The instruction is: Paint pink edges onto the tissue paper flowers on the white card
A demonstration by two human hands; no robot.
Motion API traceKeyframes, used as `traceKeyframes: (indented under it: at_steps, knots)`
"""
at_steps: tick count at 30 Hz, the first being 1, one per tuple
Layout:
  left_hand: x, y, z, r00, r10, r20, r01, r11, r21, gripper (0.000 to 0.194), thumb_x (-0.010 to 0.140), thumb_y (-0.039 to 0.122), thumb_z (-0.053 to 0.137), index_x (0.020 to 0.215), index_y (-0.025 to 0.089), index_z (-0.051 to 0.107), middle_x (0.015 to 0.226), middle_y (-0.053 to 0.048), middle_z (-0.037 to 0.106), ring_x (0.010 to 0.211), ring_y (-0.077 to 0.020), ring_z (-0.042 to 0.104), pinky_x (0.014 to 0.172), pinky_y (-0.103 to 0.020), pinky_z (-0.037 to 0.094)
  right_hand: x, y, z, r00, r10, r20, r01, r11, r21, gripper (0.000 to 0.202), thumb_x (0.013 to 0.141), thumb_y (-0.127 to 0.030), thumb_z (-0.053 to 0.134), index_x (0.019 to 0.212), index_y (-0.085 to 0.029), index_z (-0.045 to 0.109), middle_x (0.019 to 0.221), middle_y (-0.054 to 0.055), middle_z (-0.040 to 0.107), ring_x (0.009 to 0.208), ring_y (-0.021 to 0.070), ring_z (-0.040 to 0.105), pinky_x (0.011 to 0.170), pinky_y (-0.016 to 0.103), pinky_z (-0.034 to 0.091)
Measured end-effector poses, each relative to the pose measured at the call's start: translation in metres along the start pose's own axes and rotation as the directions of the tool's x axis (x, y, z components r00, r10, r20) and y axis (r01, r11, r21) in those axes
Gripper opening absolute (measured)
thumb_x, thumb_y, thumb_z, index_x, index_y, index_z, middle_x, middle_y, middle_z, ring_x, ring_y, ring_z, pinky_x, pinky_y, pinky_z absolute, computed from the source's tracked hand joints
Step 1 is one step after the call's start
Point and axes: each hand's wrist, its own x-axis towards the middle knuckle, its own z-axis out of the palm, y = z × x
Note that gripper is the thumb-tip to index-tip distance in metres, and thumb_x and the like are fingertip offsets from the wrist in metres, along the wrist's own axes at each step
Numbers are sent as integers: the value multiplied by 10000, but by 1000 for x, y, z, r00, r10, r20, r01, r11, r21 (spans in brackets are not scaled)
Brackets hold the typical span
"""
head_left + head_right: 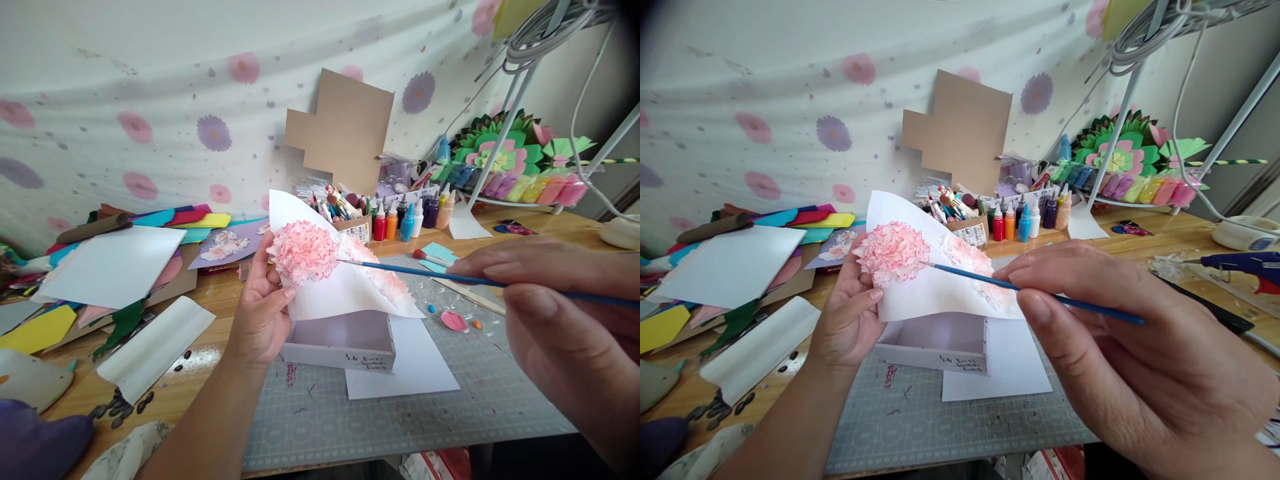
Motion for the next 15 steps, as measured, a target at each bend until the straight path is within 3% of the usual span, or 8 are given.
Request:
traceKeyframes:
  at_steps: [4,9,15]
  knots:
    - [-1,0,1,1000,-1,-5,1,999,-39,759,658,21,748,1293,421,635,1192,54,731,1000,-123,675,826,-175,553,2,-6,1,998,66,-25,-66,998,7,170,880,-293,661,1032,-317,733,989,-14,777,968,165,732,830,252,631]
    - [-1,0,2,1000,-8,0,8,1000,-30,776,644,24,755,1287,442,637,1155,65,733,934,-113,676,804,-165,553,7,-12,4,999,54,-5,-54,998,37,159,888,-236,640,989,-320,728,937,-35,785,905,134,744,783,210,636]
    - [-2,-1,0,1000,12,7,-12,1000,-5,769,661,38,756,1298,450,625,1189,56,722,982,-127,668,823,-184,549,5,-7,10,998,64,28,-66,994,83,182,879,-183,653,1009,-296,713,988,-46,783,906,101,736,836,177,615]
